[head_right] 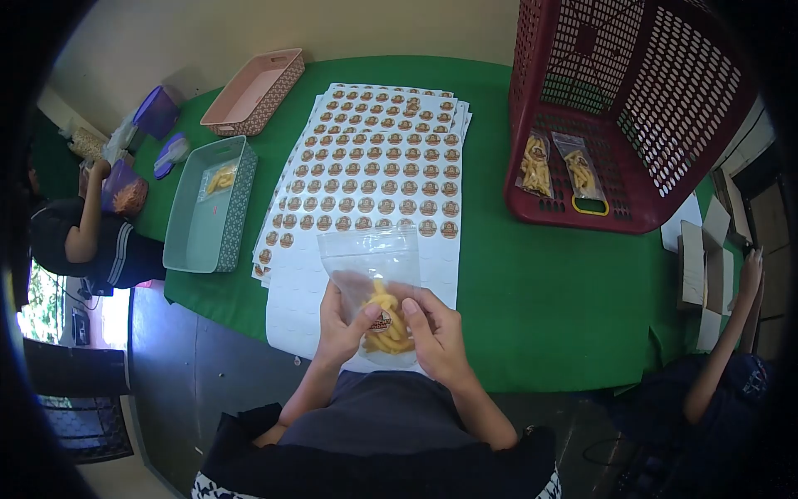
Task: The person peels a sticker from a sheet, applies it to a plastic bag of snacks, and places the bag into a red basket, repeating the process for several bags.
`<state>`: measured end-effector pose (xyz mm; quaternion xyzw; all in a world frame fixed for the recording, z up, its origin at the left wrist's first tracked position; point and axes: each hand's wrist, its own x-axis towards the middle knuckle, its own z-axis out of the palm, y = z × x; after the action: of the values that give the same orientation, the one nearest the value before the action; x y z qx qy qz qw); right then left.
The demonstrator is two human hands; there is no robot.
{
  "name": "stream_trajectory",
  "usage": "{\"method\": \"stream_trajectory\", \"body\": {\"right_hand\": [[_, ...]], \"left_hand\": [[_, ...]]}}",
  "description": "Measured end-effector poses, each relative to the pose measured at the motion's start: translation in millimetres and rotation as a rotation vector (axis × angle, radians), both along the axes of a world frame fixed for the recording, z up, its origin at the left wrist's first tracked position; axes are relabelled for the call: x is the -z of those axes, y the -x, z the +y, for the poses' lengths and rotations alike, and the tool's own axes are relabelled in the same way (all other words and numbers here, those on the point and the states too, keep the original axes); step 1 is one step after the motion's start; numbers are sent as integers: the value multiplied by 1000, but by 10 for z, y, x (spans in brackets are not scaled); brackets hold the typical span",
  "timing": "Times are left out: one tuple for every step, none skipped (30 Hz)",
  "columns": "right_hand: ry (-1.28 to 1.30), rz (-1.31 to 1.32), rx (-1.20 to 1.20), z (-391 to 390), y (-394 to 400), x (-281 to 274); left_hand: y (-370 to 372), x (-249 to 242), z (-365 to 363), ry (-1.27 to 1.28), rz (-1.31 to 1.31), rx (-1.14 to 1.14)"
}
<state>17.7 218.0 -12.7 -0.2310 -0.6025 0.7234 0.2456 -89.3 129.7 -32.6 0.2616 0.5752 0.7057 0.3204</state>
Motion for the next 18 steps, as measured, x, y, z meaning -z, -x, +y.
{"method": "stream_trajectory", "body": {"right_hand": [[0,-1,0,1,0,1],[77,24,-5,4,2,4],[155,50,-11,7,6,8],[156,49,-11,16,5,19],[171,51,-21,35,-1,38],[186,54,-31,47,-6,50],[186,54,-32,49,-5,53],[190,82,-41,50,-6,55],[193,110,-50,53,-6,54],[191,110,-51,38,4,45],[154,107,-54,8,20,29],[118,103,-56,-11,23,17],[115,105,-56,-11,18,11],[138,83,-92,-7,15,4],[160,62,-129,-3,13,-5],[155,65,-131,3,4,-20],[107,25,-183,11,-12,-38],[59,-15,-234,12,-27,-47]], "left_hand": [[5,7,-7,0,-1,0],[17,19,-18,-51,30,30],[25,25,-26,-101,60,60],[30,-1,-27,-100,60,59],[31,-48,-22,-74,94,64],[33,-74,-19,-47,130,69],[33,-67,-23,-47,130,68],[30,-54,-28,-29,106,69],[29,-37,-28,-11,83,71],[32,-13,-27,-13,83,70],[35,20,-26,-123,-30,61],[42,51,-25,-233,-144,51],[60,76,-25,-235,-143,52],[89,96,-33,-244,-154,29],[118,99,-44,-254,-165,6],[144,71,-61,-259,-161,5],[165,18,-79,-218,-108,-27],[172,-38,-85,-178,-55,-58]]}}
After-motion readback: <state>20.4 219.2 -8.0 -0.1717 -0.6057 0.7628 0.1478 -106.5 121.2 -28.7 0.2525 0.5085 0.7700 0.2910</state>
